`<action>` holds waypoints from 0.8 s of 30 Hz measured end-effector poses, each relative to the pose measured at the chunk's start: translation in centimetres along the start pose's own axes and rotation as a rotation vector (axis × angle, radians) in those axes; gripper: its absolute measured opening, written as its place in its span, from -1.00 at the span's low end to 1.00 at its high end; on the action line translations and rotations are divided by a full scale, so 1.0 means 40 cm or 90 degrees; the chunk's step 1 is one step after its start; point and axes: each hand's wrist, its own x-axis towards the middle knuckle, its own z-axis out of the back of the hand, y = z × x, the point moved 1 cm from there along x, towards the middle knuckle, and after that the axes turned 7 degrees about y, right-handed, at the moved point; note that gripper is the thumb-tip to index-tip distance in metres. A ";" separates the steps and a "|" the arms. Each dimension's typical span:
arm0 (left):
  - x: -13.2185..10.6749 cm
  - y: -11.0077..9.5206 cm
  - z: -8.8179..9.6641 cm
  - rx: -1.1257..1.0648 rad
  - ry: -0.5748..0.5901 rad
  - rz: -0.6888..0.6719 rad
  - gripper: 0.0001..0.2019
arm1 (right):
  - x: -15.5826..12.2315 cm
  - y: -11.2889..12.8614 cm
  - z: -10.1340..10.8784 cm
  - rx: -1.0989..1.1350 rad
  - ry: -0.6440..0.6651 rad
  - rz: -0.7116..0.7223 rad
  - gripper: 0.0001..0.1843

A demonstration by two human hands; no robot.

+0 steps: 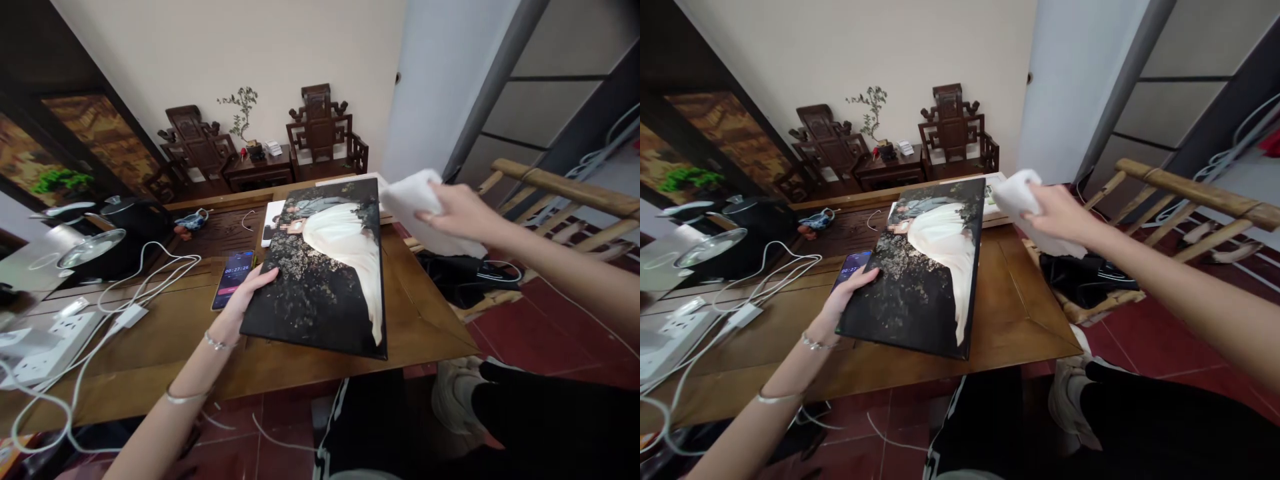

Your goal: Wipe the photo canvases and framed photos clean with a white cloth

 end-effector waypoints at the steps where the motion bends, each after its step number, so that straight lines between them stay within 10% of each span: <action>1: -0.017 -0.004 0.006 -0.002 -0.005 0.006 -0.61 | -0.014 0.012 -0.029 -0.054 0.063 0.052 -0.86; 7: -0.139 0.056 0.049 -0.017 -0.063 0.069 -0.59 | -0.109 0.099 -0.221 -0.220 0.246 0.331 -0.67; 11: -0.181 0.107 0.072 -0.042 -0.113 0.106 -0.65 | -0.122 0.125 -0.225 -0.165 0.329 0.320 -0.79; 17: -0.183 0.126 0.083 -0.053 -0.134 0.108 -0.58 | -0.144 0.273 -0.120 0.022 0.152 0.402 -0.60; 21: -0.190 0.130 0.069 -0.070 -0.137 0.093 -0.58 | -0.223 0.406 -0.187 -0.129 0.204 0.515 -0.18; 24: -0.199 0.124 0.057 -0.073 -0.147 0.074 -0.62 | -0.261 0.448 -0.263 -0.223 0.156 0.514 -0.29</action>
